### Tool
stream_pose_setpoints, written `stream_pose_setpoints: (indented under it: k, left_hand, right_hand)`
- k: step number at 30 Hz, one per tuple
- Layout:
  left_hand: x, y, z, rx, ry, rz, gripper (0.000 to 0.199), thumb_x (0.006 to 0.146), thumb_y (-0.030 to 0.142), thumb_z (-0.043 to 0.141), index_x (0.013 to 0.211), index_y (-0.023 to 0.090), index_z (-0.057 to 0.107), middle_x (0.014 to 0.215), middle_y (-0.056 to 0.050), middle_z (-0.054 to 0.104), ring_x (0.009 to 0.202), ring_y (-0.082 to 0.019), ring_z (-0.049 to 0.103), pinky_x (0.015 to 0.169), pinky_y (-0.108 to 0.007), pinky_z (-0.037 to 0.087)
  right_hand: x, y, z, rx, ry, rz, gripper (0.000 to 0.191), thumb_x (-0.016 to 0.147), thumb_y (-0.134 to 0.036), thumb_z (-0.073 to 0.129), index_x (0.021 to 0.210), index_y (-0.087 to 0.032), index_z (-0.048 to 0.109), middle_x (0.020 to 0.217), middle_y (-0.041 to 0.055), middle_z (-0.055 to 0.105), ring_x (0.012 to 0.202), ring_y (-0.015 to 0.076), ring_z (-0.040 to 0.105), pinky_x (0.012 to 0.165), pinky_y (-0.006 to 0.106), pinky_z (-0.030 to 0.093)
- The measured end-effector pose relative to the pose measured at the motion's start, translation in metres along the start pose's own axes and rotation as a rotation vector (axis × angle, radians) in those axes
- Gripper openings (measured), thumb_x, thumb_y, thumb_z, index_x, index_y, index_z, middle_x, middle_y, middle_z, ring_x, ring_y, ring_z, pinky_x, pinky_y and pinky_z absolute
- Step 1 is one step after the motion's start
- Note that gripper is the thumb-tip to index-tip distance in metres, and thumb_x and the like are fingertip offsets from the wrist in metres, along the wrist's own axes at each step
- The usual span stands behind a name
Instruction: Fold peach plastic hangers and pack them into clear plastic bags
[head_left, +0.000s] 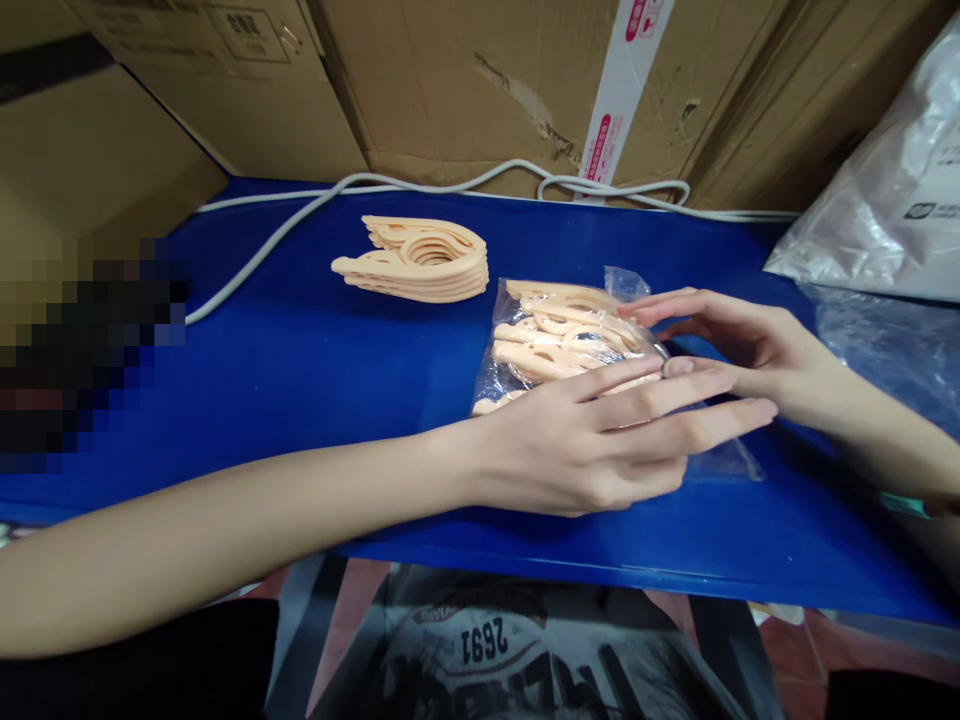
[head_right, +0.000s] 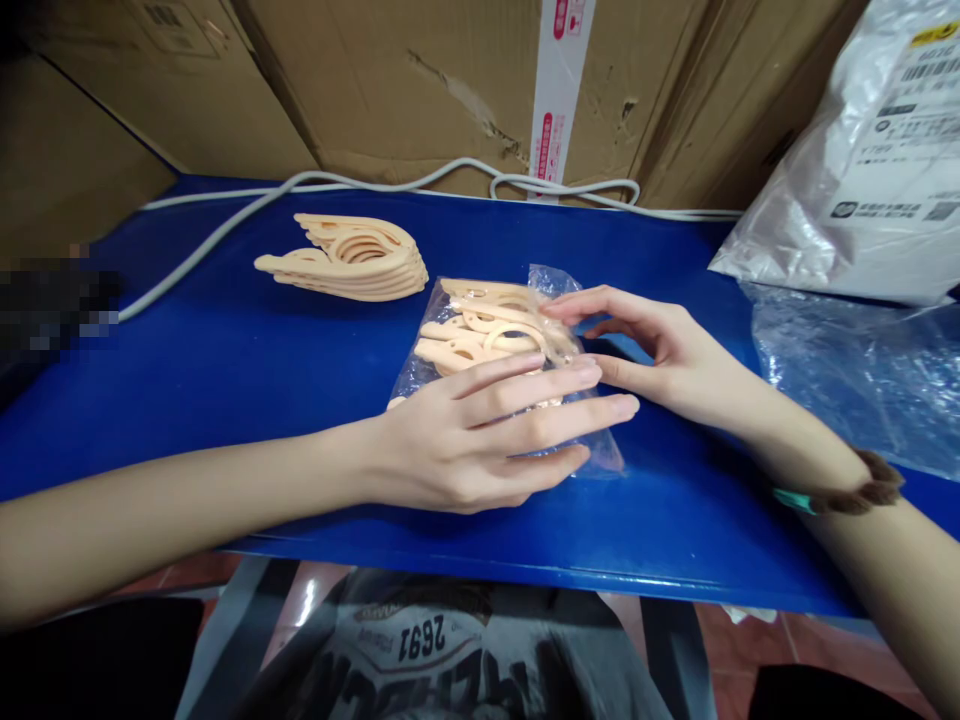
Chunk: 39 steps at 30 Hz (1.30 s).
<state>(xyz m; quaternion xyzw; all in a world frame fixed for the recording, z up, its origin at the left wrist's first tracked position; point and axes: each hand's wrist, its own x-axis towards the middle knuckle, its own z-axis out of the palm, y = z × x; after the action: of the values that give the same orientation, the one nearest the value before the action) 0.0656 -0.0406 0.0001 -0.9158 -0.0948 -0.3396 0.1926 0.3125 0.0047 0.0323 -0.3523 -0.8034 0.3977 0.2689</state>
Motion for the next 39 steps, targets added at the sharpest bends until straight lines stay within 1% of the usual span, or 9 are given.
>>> stream_pose_setpoints:
  k: [7,13,22,26,29,32,34,36,39]
  left_hand:
    - [-0.001,0.001,0.002,-0.028,-0.104,0.007,0.030,0.103,0.022,0.050,0.120,0.016,0.075,0.141,-0.005,0.070,0.136,-0.024,0.063,0.122,-0.040,0.044]
    - [-0.001,0.001,0.001,-0.042,-0.053,-0.026,0.031,0.105,0.023,0.048,0.124,0.015,0.072,0.126,-0.005,0.077,0.125,-0.021,0.068,0.120,-0.039,0.046]
    - [-0.001,0.000,0.000,-0.053,-0.095,-0.029,0.029,0.106,0.024,0.048,0.123,0.017,0.070,0.116,-0.004,0.077,0.112,-0.019,0.069,0.116,-0.039,0.046]
    - [-0.002,-0.001,0.001,-0.060,-0.103,-0.023,0.028,0.105,0.026,0.050,0.121,0.017,0.071,0.115,-0.004,0.076,0.115,-0.020,0.068,0.115,-0.039,0.047]
    - [-0.003,0.001,0.003,-0.016,-0.062,-0.001,0.029,0.104,0.020,0.053,0.127,0.022,0.071,0.109,-0.002,0.076,0.107,-0.018,0.071,0.109,-0.038,0.051]
    - [-0.004,0.002,0.006,0.029,-0.054,-0.011,0.054,0.101,0.010,0.056,0.147,0.039,0.057,0.095,0.004,0.073,0.085,-0.013,0.069,0.100,-0.036,0.056]
    - [-0.003,0.001,0.007,0.046,-0.057,-0.018,0.062,0.101,0.009,0.057,0.151,0.044,0.051,0.090,0.006,0.071,0.077,-0.011,0.067,0.097,-0.036,0.058]
    - [-0.002,0.000,0.006,0.059,-0.044,0.013,0.052,0.102,0.010,0.056,0.147,0.036,0.058,0.093,0.003,0.073,0.081,-0.012,0.069,0.099,-0.035,0.058]
    - [0.001,-0.003,0.003,0.043,-0.051,0.038,0.037,0.104,0.012,0.051,0.137,0.018,0.066,0.100,-0.004,0.077,0.096,-0.016,0.072,0.103,-0.035,0.055]
  right_hand:
    - [0.002,0.000,0.001,-0.084,-0.035,-0.053,0.034,0.094,-0.038,0.071,0.128,-0.039,0.071,0.141,-0.0003,0.068,0.136,0.0255,0.060,0.115,0.046,0.048]
    - [0.002,-0.009,0.004,-0.142,-0.028,-0.014,0.035,0.092,-0.043,0.072,0.128,-0.041,0.071,0.141,0.0005,0.067,0.134,0.0296,0.061,0.118,0.056,0.047]
    - [0.001,-0.006,0.007,-0.257,-0.050,-0.083,0.042,0.093,-0.044,0.071,0.135,-0.044,0.067,0.146,-0.0009,0.064,0.137,0.0303,0.059,0.119,0.055,0.044]
    - [0.001,-0.004,0.008,-0.331,-0.060,-0.113,0.046,0.093,-0.045,0.070,0.139,-0.041,0.065,0.149,0.0007,0.063,0.138,0.0322,0.057,0.118,0.056,0.044]
    - [0.001,-0.005,0.009,-0.393,-0.074,-0.120,0.046,0.095,-0.046,0.065,0.141,-0.039,0.064,0.152,0.0018,0.061,0.140,0.0339,0.056,0.117,0.057,0.045]
    - [0.000,-0.006,0.012,-0.476,-0.097,-0.142,0.047,0.098,-0.046,0.060,0.143,-0.036,0.062,0.158,0.0035,0.055,0.145,0.0354,0.051,0.119,0.060,0.042]
    - [0.000,-0.007,0.015,-0.521,-0.107,-0.159,0.048,0.099,-0.045,0.058,0.144,-0.033,0.061,0.163,0.0049,0.049,0.150,0.0354,0.045,0.122,0.061,0.038]
    - [0.001,-0.007,0.018,-0.548,-0.097,-0.153,0.048,0.099,-0.047,0.056,0.144,-0.031,0.060,0.165,0.0060,0.047,0.152,0.0347,0.043,0.123,0.060,0.037]
    - [0.004,-0.007,0.021,-0.590,-0.054,-0.086,0.048,0.100,-0.053,0.052,0.141,-0.031,0.060,0.160,0.0069,0.053,0.146,0.0349,0.052,0.117,0.059,0.045]
